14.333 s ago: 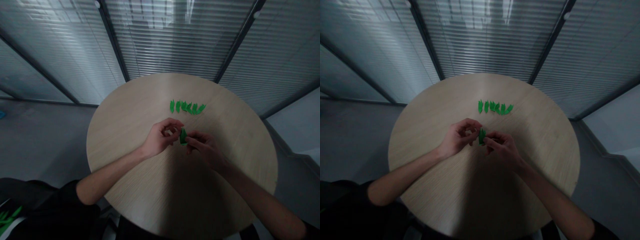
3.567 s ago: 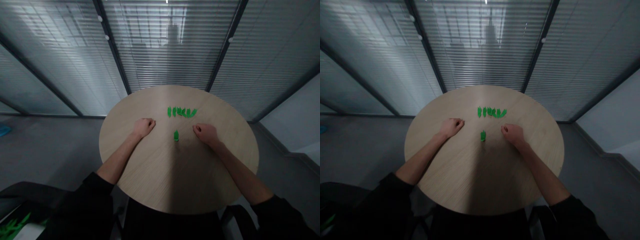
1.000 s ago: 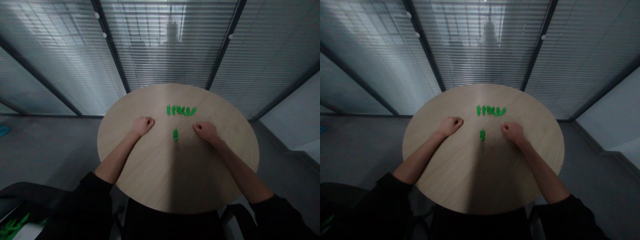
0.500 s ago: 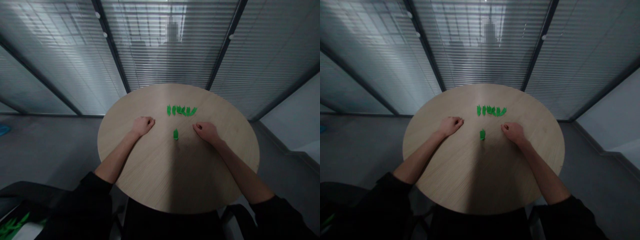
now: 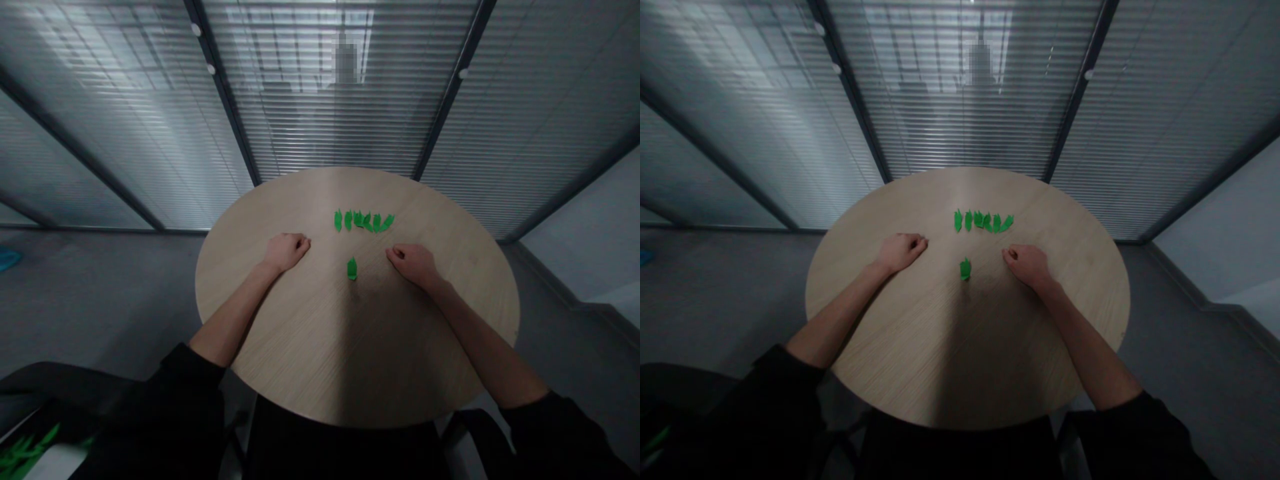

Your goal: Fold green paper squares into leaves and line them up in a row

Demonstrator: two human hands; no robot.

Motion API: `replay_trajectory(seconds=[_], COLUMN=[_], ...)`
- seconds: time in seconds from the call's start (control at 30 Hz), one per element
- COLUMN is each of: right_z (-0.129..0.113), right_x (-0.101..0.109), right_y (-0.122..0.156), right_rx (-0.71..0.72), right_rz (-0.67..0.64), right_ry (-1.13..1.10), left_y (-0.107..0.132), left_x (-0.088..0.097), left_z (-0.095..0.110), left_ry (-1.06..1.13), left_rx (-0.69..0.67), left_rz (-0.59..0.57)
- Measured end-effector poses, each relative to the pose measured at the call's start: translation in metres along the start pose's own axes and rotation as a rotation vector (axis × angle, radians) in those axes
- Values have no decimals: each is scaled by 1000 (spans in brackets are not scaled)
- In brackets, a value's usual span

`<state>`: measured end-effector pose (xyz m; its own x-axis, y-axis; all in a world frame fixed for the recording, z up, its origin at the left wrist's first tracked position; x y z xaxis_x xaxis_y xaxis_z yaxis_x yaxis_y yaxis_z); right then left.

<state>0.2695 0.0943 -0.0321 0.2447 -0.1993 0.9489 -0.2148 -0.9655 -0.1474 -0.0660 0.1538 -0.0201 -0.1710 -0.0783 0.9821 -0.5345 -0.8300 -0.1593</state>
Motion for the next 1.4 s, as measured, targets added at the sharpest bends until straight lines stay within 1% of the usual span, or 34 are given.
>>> replay_trajectory(seconds=[0.47,0.7,0.8,0.93,1.13,1.23,1.3,1.4], right_z=[-1,-1,-1,-1,-1,0,0,0], right_x=[1,0,0,0,0,0,-1,-1], right_y=[1,0,0,0,1,1,0,1], right_rx=[-3,-1,2,0,-5,-9,-12,-17], right_rz=[-5,-12,-17,-14,-14,-18,-21,-20], right_ry=[5,9,11,12,14,16,17,21], left_y=[0,0,1,2,4,6,8,10], left_x=[-1,-2,-2,2,3,2,0,-3], left_z=[1,1,4,20,59,76,85,92], left_ry=[6,34,63,137,294,500,583,614], left_rx=[-2,-17,-35,-100,-255,-352,-376,-383], left_rz=[-3,17,30,57,98,132,117,108])
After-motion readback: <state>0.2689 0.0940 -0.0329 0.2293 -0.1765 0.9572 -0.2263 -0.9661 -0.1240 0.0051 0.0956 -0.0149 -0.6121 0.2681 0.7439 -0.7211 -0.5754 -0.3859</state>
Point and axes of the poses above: each hand's wrist, its own y-axis away from the middle knuckle, its own x-axis out of the back of the hand, z = x × y, the point moved 4 cm from there along -y, towards the middle knuckle, and after that the axes turned 14 degrees about -x, right-handed, at the moved point
